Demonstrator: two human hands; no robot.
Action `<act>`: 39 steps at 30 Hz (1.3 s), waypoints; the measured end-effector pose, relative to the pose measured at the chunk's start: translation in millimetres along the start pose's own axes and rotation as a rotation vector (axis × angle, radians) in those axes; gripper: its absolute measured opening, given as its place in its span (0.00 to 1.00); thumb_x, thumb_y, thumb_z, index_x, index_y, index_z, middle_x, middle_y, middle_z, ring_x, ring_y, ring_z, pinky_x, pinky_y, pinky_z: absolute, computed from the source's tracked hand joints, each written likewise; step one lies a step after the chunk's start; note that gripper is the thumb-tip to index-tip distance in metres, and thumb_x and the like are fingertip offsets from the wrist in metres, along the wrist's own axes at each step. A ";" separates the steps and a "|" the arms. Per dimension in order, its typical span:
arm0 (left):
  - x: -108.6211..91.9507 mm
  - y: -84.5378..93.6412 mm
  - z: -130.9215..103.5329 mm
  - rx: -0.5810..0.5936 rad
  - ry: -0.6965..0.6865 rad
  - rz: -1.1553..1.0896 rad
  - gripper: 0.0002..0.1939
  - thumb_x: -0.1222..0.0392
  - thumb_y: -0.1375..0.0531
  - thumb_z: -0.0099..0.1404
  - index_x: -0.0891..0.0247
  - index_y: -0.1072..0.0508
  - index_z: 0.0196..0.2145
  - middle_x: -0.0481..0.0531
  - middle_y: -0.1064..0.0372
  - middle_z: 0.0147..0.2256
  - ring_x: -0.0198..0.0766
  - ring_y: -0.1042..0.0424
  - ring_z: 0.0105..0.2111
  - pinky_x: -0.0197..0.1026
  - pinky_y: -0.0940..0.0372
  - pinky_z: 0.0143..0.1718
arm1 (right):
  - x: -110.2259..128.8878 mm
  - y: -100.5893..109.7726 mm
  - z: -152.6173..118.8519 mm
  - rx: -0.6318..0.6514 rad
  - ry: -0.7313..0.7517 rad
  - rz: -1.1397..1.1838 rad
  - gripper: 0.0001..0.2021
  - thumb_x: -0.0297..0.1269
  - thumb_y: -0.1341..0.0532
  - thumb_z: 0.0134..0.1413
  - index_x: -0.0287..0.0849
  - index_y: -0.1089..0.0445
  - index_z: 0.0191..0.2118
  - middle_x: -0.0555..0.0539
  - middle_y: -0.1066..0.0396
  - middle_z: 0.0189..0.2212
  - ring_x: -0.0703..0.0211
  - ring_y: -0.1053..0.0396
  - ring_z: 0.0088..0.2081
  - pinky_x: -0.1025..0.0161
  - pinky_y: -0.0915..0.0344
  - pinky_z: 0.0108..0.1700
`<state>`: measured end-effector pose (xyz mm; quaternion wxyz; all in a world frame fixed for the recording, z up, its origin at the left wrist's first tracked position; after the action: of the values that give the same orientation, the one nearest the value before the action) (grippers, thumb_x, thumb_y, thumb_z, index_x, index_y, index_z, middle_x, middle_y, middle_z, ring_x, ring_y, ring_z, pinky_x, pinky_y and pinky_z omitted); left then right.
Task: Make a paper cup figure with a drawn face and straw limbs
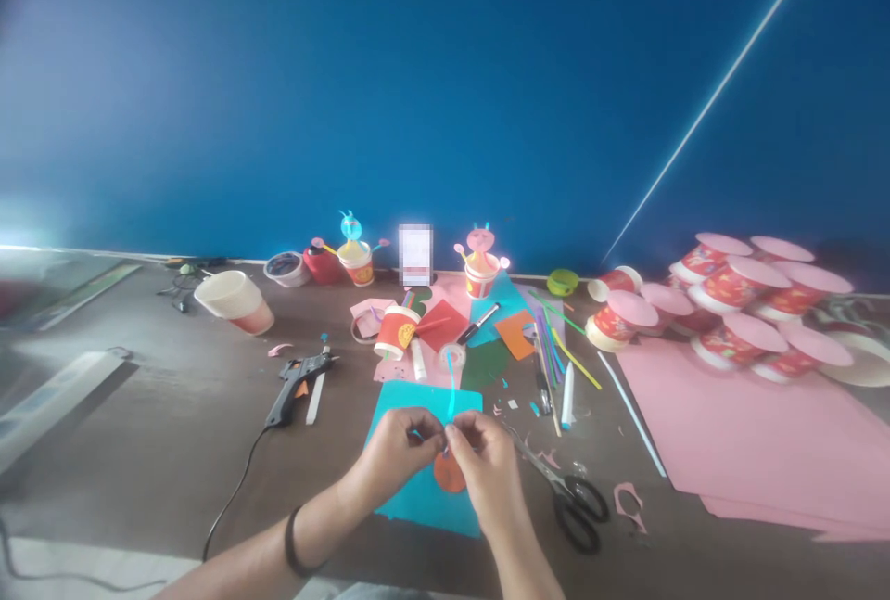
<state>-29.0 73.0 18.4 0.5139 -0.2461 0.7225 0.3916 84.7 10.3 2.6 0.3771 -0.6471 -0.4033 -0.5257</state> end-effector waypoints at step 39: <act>1.2 10.4 -9.8 0.018 0.076 -0.021 0.08 0.61 0.42 0.54 0.68 0.26 0.23 0.51 0.29 0.24 0.36 0.33 0.27 0.34 0.41 0.28 | -13.3 -11.2 -2.8 -0.077 0.069 0.051 0.20 0.54 0.36 0.43 0.43 0.39 0.19 0.56 0.44 0.13 0.66 0.46 0.18 0.68 0.48 0.22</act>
<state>-42.7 71.0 22.1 0.4924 -0.2636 0.7424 0.3700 71.7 10.5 -9.3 0.3788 -0.6525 -0.3529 -0.5533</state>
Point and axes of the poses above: each hand's wrist, its own z-axis towards the middle knuckle, its own y-axis out of the back of the hand, x = y × z, the point moved 7 cm from there along z, towards the middle knuckle
